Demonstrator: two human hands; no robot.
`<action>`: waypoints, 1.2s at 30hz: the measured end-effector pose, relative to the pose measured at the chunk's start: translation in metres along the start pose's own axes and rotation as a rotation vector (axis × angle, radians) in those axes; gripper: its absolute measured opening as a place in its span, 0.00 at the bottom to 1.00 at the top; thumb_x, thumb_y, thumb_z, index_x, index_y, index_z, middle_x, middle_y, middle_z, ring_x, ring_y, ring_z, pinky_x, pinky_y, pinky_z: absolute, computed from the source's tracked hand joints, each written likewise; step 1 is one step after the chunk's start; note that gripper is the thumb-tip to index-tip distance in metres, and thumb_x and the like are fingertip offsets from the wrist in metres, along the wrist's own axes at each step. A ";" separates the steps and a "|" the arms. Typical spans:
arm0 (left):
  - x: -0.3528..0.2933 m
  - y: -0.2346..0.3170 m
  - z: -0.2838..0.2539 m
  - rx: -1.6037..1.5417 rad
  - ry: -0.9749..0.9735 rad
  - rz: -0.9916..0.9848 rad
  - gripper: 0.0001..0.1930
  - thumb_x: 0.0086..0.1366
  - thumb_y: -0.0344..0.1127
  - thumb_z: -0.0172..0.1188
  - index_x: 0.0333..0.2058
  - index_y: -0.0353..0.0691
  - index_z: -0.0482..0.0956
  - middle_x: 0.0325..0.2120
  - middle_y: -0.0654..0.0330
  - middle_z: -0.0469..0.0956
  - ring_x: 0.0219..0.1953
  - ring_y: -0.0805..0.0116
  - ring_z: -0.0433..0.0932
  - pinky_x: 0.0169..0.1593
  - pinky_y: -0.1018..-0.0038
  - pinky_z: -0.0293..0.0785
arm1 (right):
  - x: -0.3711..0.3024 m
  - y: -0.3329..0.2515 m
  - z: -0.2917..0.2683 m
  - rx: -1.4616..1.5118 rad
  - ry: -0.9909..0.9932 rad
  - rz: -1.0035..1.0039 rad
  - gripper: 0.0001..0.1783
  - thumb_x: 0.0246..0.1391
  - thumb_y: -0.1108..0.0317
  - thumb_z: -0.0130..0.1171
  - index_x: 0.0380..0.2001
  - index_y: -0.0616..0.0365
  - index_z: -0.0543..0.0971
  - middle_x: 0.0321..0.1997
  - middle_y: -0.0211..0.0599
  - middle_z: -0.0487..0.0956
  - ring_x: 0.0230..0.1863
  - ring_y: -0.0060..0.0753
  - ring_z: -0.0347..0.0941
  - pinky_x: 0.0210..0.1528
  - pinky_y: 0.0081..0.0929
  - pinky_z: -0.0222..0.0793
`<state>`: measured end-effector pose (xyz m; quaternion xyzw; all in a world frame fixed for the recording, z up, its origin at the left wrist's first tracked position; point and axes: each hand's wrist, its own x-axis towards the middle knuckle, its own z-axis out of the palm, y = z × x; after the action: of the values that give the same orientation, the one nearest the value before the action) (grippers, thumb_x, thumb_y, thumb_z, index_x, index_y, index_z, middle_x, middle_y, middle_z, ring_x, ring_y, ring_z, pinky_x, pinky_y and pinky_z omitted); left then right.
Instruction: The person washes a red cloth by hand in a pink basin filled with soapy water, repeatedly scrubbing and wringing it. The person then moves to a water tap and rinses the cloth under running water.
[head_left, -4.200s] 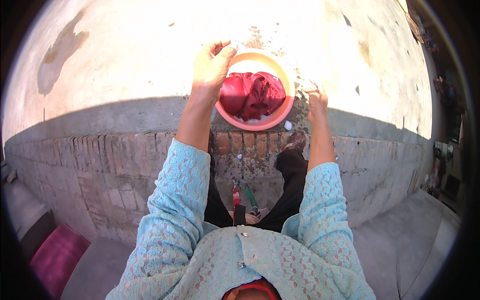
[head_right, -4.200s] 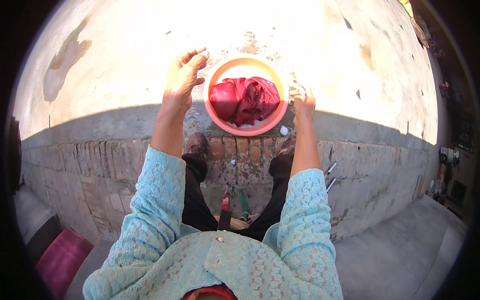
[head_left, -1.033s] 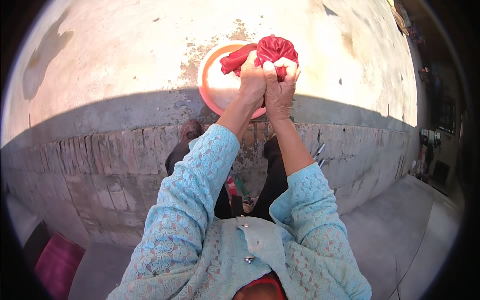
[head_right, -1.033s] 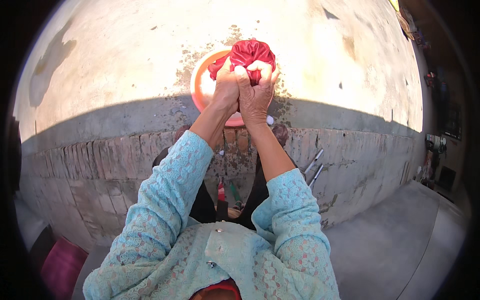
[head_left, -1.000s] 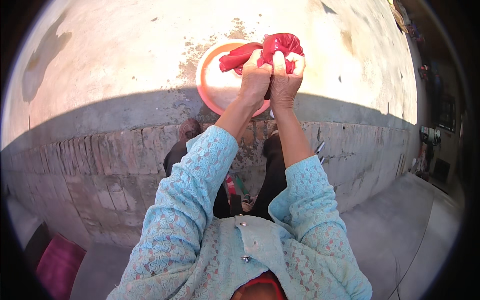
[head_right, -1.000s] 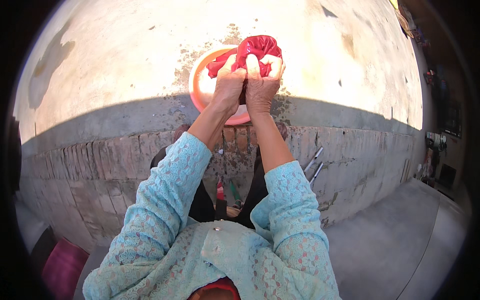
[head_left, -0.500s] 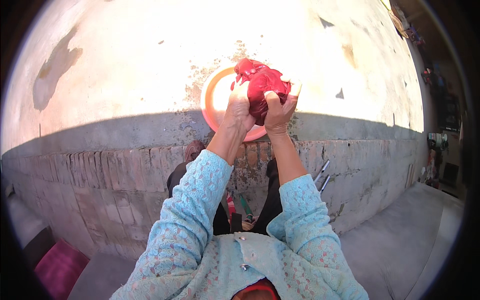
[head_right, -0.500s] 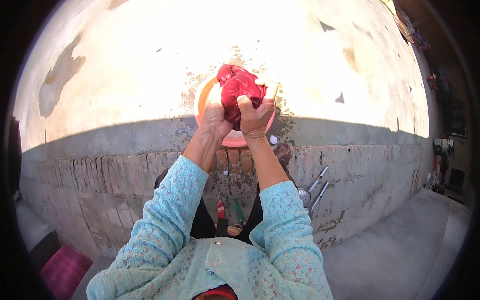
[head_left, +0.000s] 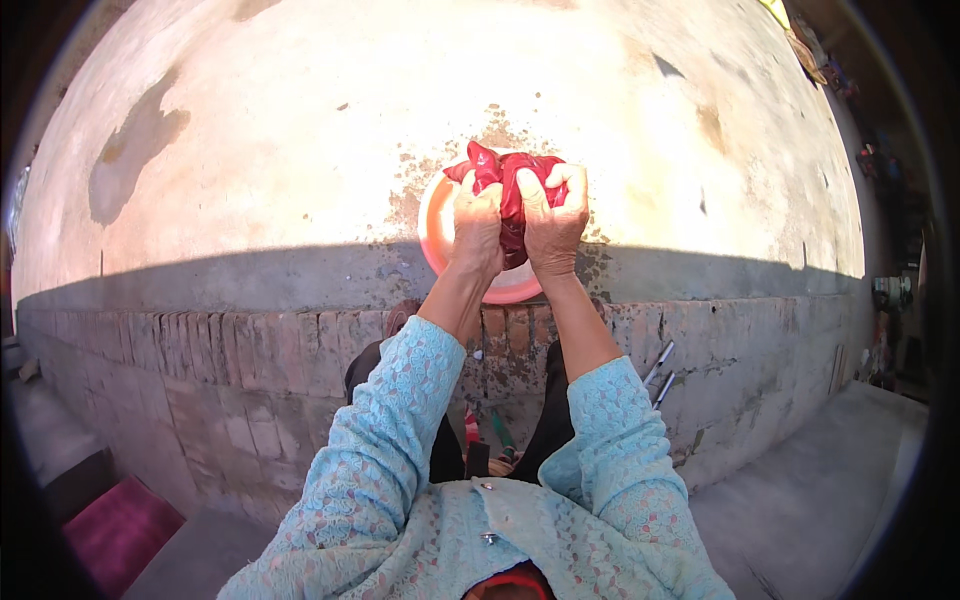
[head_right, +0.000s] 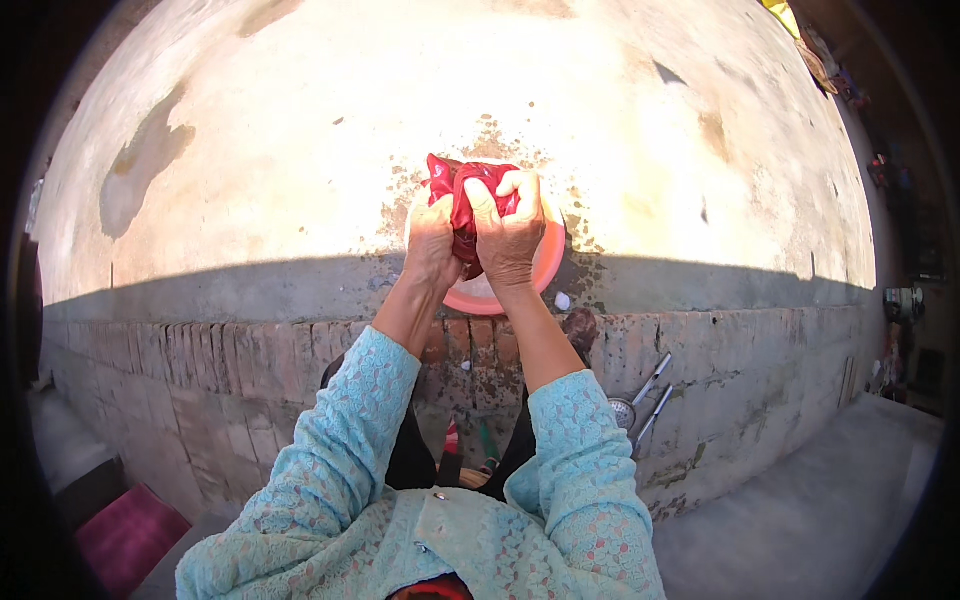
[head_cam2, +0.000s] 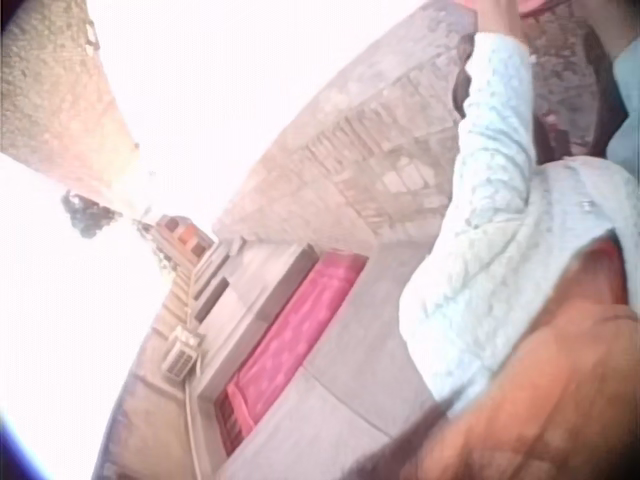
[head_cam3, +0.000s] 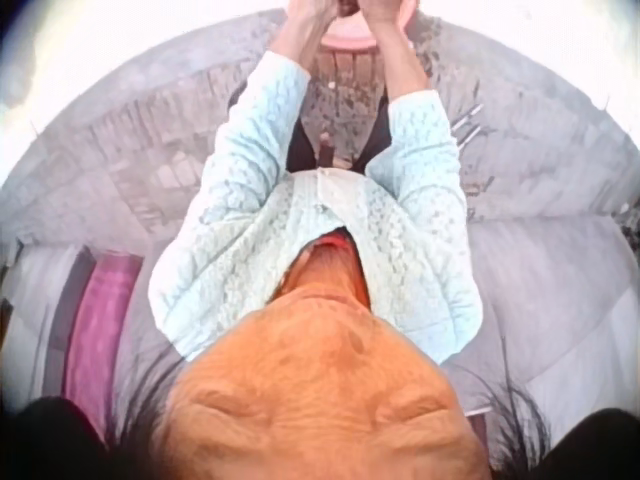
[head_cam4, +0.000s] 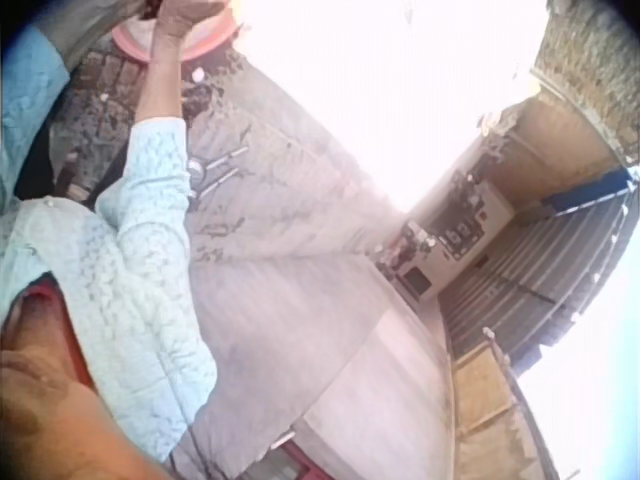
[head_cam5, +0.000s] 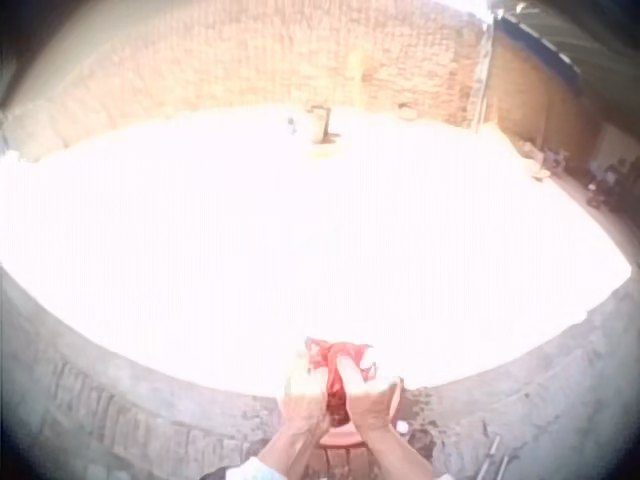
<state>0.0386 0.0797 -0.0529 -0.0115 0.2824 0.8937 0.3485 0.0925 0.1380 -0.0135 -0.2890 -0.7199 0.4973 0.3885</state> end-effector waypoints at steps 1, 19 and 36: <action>-0.014 0.004 0.029 0.167 0.083 0.081 0.14 0.58 0.22 0.43 0.43 0.35 0.70 0.34 0.59 0.74 0.33 0.71 0.74 0.40 0.76 0.74 | 0.017 0.018 -0.016 0.020 0.092 -0.039 0.13 0.51 0.60 0.57 0.30 0.56 0.68 0.27 0.35 0.68 0.33 0.31 0.68 0.37 0.35 0.65; -0.035 0.001 0.050 0.051 0.011 -0.172 0.28 0.57 0.42 0.60 0.54 0.41 0.63 0.50 0.55 0.64 0.52 0.66 0.65 0.56 0.67 0.64 | 0.032 0.029 -0.053 1.105 -0.192 0.445 0.18 0.54 0.58 0.45 0.41 0.61 0.71 0.41 0.42 0.76 0.41 0.35 0.73 0.45 0.31 0.71; -0.020 0.024 0.022 -0.068 -0.166 -0.172 0.07 0.56 0.28 0.56 0.35 0.36 0.73 0.26 0.65 0.74 0.24 0.79 0.72 0.27 0.81 0.71 | 0.005 -0.019 -0.028 0.383 -0.246 0.108 0.08 0.41 0.80 0.54 0.26 0.60 0.68 0.22 0.23 0.67 0.25 0.13 0.62 0.32 0.12 0.60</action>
<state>0.0420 0.0641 -0.0183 0.0264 0.2199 0.8676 0.4452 0.1127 0.1493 0.0109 -0.1853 -0.6379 0.6762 0.3184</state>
